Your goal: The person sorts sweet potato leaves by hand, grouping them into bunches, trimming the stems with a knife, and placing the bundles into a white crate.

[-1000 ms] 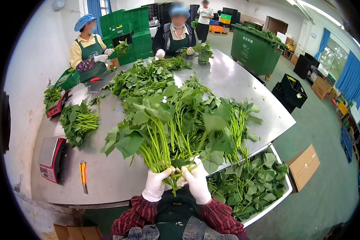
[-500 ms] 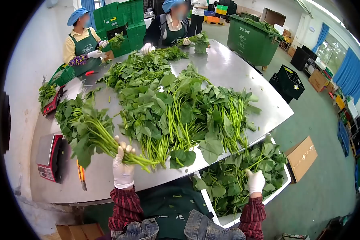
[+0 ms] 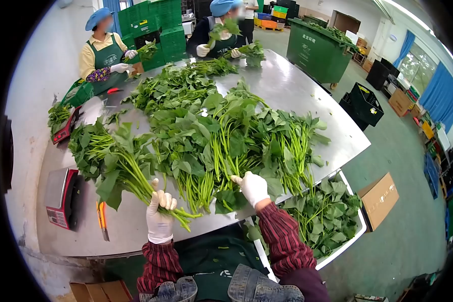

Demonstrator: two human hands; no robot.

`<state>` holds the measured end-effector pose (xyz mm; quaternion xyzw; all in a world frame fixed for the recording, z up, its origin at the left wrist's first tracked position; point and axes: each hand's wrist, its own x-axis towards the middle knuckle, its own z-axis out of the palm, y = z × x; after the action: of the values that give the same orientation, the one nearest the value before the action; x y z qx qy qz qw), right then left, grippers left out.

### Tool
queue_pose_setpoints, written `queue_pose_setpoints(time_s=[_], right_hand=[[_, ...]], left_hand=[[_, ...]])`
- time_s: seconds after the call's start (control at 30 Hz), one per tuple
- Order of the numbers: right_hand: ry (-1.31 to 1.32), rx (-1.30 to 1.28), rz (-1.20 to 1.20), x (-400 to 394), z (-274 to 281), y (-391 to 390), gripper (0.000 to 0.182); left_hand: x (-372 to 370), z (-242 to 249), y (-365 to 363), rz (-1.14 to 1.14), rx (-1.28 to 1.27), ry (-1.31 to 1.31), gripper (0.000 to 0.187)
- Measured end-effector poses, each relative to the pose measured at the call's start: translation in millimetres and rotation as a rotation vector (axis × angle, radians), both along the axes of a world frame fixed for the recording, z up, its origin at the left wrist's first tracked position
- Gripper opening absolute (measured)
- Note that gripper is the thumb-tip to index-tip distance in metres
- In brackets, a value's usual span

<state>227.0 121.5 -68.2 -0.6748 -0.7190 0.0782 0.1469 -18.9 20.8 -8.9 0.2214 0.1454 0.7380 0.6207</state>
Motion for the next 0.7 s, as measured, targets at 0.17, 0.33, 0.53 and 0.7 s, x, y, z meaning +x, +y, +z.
queue_pose_setpoints(time_s=[0.17,0.33,0.53,0.7], right_hand=[[1.008,-0.264,-0.094,7,65,-6,0.03],[0.889,0.032,-0.109,3,105,-52,0.033],[0.48,0.442,0.234,-29,47,-102,0.031],[0.229,0.572,0.216,-18,15,-118,0.023]], left_hand=[[-7,-9,1,0.025,-0.026,-0.014,0.022],[14,-7,8,0.091,-0.148,0.092,0.016],[70,-3,31,-0.047,-0.212,0.427,0.027],[93,-12,32,-0.047,-0.304,0.51,0.022]])
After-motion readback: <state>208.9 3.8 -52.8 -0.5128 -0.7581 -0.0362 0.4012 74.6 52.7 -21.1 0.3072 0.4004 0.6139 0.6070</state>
